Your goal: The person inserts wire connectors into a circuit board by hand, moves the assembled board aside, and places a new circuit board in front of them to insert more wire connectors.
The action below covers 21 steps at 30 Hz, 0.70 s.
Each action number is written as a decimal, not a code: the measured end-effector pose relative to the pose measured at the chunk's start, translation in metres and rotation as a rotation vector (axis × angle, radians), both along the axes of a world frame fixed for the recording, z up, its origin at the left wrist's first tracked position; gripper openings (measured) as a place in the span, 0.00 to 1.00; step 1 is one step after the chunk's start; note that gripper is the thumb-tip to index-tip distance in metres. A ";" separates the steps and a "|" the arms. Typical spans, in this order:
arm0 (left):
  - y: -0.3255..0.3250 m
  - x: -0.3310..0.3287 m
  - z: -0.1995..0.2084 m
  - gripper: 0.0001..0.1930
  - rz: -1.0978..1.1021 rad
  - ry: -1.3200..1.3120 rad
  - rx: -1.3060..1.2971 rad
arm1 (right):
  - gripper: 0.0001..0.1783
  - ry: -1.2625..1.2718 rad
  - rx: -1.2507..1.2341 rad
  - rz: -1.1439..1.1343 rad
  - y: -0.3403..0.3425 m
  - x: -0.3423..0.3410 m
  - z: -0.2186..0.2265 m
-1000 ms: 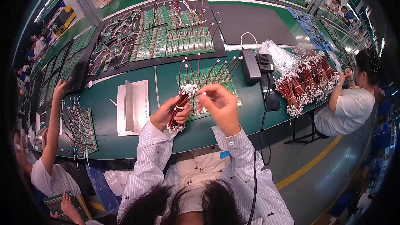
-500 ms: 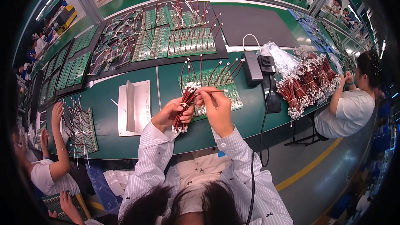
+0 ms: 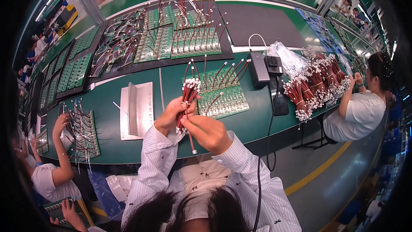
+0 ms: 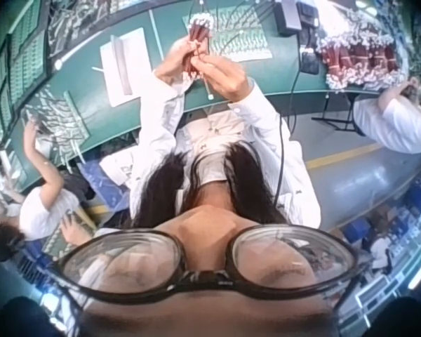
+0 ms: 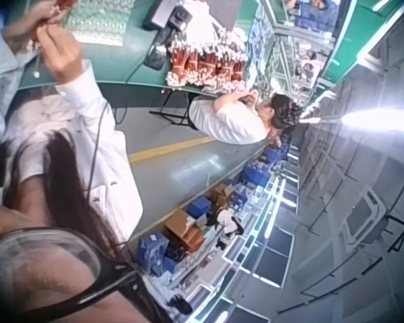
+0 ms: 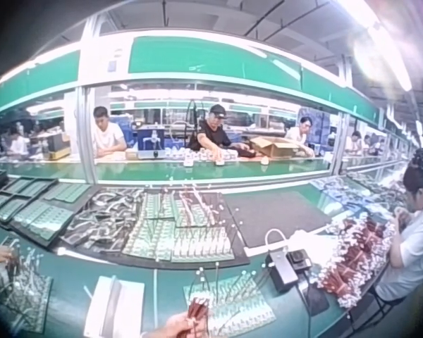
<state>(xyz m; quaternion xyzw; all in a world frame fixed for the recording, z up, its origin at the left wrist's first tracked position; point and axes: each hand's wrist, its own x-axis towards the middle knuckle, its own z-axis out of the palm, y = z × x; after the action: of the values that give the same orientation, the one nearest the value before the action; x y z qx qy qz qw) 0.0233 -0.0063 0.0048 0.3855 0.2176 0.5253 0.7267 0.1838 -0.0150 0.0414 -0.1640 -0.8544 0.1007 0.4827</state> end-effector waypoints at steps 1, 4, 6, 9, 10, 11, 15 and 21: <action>-0.001 -0.001 0.004 0.23 -0.032 -0.069 -0.013 | 0.19 -0.032 0.041 0.021 -0.002 -0.002 -0.002; -0.001 -0.003 -0.002 0.19 -0.010 -0.154 -0.011 | 0.18 -0.065 0.101 0.047 -0.001 -0.003 -0.006; -0.001 -0.003 -0.002 0.15 0.023 -0.168 -0.018 | 0.20 -0.062 0.070 0.012 -0.001 -0.002 -0.009; -0.001 -0.006 -0.002 0.10 0.040 -0.227 -0.019 | 0.21 -0.047 0.001 0.017 0.001 -0.001 -0.014; -0.001 -0.006 0.000 0.10 0.039 -0.226 -0.020 | 0.21 -0.046 0.001 0.017 0.001 -0.002 -0.017; -0.001 -0.006 0.001 0.10 0.026 -0.272 -0.022 | 0.21 -0.037 -0.032 0.008 0.001 -0.002 -0.019; 0.000 -0.007 -0.004 0.08 0.107 -0.200 0.008 | 0.22 -0.010 -0.098 -0.011 0.000 -0.005 -0.022; -0.002 -0.009 0.001 0.05 0.159 -0.178 0.007 | 0.13 0.195 -0.657 0.004 -0.006 -0.005 -0.027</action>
<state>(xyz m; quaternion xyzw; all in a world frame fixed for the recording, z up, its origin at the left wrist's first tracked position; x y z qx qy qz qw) 0.0140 -0.0083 0.0062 0.3214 0.1801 0.6144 0.6977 0.1789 -0.0206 0.0144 -0.2986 -0.7264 0.3869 0.4832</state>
